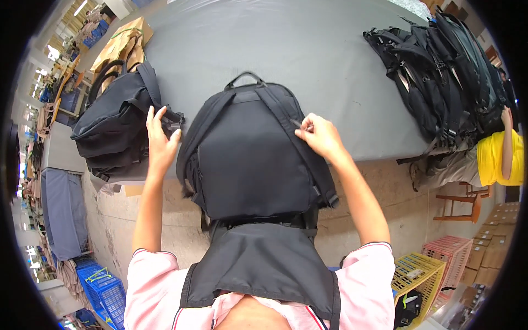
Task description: Inspecting and adjusting straps on finished backpacks using thread nippers.
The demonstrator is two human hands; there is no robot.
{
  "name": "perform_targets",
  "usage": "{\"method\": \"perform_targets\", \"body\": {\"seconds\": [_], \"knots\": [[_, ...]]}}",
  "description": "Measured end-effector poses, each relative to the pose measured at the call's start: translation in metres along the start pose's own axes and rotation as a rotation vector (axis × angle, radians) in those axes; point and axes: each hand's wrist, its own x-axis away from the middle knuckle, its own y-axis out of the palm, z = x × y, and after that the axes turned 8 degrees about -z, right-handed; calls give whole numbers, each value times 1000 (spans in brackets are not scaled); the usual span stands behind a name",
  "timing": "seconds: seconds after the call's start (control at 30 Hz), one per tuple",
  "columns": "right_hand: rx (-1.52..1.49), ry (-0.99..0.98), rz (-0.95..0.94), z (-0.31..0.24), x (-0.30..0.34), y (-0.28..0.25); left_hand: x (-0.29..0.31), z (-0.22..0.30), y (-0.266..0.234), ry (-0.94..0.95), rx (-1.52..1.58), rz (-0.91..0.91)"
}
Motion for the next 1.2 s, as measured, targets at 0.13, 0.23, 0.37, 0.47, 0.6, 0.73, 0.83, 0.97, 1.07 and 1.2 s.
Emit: {"method": "perform_targets", "body": {"seconds": [0.13,0.23,0.37,0.47,0.6,0.73,0.83,0.97,1.07,1.2], "knots": [[45,-51,148,7,8,14,-3,35,19,255,-166,-23],[86,-79,197,0,11,21,-14,32,47,377,-90,-150],[84,-135,237,-2,9,27,-39,35,82,435,-52,-169],[68,-172,280,0,7,29,-60,30,103,407,-97,-183],[20,-165,337,7,2,35,-71,28,117,263,-133,-252],[-36,-114,335,8,5,27,-80,-7,118,-166,377,-278],[34,199,207,19,18,3,-79,-5,94,-540,798,-542],[-158,281,-149,24,42,-10,-24,-47,42,-597,902,-829],[-571,297,-159,41,62,2,2,-47,19,-747,916,-919],[-897,264,-15,50,78,19,-25,-2,4,-520,1096,-701]]}}
